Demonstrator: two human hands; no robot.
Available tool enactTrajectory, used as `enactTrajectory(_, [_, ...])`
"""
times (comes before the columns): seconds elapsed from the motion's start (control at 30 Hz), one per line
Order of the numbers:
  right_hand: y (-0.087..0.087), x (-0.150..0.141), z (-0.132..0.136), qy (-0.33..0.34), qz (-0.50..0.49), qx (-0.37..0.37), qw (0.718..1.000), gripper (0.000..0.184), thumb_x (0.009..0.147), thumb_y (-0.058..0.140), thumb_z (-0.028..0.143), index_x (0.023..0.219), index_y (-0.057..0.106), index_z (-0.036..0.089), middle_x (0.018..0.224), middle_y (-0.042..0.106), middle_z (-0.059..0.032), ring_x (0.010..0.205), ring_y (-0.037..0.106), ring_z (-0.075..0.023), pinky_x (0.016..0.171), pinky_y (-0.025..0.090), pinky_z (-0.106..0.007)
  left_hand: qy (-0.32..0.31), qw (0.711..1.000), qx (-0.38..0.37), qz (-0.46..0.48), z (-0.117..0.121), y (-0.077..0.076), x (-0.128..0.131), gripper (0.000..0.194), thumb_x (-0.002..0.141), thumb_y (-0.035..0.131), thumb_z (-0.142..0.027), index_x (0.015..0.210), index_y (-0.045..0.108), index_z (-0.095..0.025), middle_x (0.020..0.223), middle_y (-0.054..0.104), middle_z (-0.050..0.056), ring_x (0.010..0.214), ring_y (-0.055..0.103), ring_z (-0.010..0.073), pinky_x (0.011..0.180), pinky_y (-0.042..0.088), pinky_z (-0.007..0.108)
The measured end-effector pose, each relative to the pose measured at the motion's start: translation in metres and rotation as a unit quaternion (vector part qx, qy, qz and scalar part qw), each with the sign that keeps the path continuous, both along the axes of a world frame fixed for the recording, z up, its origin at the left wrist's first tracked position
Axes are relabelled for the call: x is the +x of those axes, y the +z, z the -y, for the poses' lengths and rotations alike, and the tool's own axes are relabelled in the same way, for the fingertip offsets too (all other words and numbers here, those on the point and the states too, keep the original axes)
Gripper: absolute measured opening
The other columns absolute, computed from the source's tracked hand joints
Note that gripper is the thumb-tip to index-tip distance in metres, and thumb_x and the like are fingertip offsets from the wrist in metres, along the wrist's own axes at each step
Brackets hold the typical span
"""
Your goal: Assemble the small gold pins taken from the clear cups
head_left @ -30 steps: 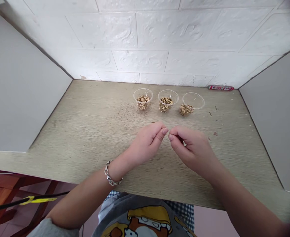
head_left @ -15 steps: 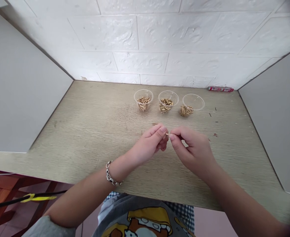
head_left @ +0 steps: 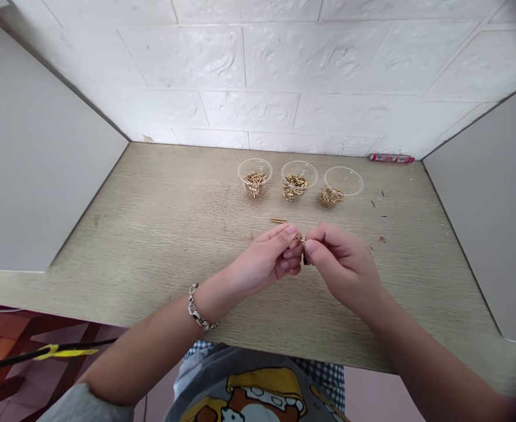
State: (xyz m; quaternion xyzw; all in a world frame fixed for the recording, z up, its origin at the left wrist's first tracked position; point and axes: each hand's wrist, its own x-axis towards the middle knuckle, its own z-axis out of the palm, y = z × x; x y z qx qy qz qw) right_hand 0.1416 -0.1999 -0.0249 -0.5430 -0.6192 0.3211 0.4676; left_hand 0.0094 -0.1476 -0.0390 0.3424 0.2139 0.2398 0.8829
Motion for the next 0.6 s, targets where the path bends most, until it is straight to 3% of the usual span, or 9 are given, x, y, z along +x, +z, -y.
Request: enactTrajectory(0.6, [-0.0006, 0.0007, -0.0002, -0.01, 0.001, -0.049, 0.999, 0.017, 0.078, 0.045, 0.015, 0.063, 0.052, 0.018, 0.055, 0.059, 0.0019, 0.053, 0.054, -0.0109, 0.051, 0.044, -0.023, -0.007, 0.997, 0.066, -0.038, -0.0006, -0.0016, 0.0007, 0.036, 0.085, 0.049, -0.043, 0.065, 0.034, -0.017, 0.056, 0.028, -0.007, 0.047, 0.027, 0.0041, 0.048, 0.028, 0.02])
